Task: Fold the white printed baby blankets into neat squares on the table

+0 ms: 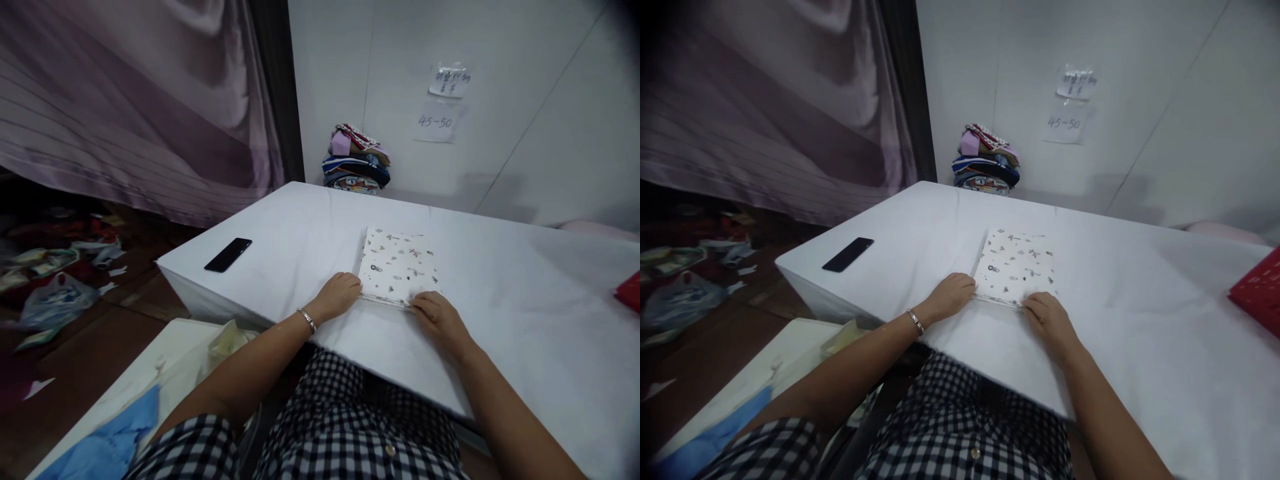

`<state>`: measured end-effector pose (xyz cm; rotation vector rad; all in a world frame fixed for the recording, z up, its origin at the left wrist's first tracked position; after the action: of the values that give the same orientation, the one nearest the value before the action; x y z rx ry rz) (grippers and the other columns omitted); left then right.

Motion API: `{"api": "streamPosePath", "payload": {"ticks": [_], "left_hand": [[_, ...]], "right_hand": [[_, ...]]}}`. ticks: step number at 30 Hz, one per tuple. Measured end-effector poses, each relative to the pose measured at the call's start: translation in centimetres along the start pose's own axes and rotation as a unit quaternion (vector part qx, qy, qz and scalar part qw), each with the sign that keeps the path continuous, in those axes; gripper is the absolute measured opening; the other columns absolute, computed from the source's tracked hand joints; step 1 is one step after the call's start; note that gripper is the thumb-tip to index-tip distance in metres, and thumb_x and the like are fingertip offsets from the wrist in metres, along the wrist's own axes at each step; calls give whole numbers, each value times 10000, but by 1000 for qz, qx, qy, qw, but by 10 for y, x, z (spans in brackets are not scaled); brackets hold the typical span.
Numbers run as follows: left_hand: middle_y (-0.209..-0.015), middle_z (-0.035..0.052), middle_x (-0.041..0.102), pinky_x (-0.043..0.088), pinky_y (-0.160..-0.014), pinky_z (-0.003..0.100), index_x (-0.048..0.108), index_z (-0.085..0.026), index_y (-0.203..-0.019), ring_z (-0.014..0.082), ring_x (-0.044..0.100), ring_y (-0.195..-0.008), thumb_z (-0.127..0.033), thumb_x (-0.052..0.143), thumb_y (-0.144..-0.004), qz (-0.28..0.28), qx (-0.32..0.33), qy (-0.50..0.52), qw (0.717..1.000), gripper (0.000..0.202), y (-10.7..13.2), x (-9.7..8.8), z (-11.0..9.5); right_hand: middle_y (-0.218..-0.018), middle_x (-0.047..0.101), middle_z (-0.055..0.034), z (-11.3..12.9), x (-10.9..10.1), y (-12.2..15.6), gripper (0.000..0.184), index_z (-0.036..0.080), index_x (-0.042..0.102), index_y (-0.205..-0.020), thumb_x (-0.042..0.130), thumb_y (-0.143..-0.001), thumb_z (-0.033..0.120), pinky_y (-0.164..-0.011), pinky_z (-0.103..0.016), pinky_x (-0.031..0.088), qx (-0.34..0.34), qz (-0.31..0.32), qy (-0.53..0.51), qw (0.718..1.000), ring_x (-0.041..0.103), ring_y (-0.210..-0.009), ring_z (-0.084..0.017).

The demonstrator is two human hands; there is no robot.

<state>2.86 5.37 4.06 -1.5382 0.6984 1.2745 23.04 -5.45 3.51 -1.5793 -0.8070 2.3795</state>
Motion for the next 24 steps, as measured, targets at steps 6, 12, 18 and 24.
{"api": "streamPosePath", "payload": {"ticks": [6,12,18,24], "left_hand": [[-976,44,575,371,-833,334,566,-180,-973,187,492,-941,-310,523,-860,-4,12,44,999,178,-1,-4,-1],[-942,36,592,376,-818,323,607,-185,-896,174,502,-912,-284,470,-895,-1,-23,53,998,169,-7,0,0],[-967,31,604,386,-810,318,611,-184,-914,170,509,-918,-274,440,-909,4,-29,68,997,194,-7,-3,0],[-940,26,602,379,-789,311,602,-183,-868,160,503,-903,-224,428,-905,-5,-22,43,999,183,-9,-2,0]], "right_hand": [[-927,625,-82,1,-1,-1,228,220,644,-1003,482,-870,309,-725,-358,485,2,17,12,1000,565,-843,-207],[-923,626,-83,-2,2,-1,259,230,650,-1018,445,-887,320,-726,-366,482,9,17,26,999,565,-844,-215],[-928,624,-80,-3,3,-1,257,227,644,-1023,439,-892,310,-735,-365,476,14,20,24,999,559,-847,-212],[-900,630,-76,-2,1,-1,249,222,649,-968,420,-900,291,-716,-357,475,34,-23,14,999,555,-838,-208]]}}
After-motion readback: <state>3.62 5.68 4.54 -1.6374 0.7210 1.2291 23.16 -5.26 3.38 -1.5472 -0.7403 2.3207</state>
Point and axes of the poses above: each hand's wrist, its own y-axis away from the middle knuckle, its own x-axis out of the palm, z = x × y, the point moved 5 cm from there along -y, towards the middle knuckle
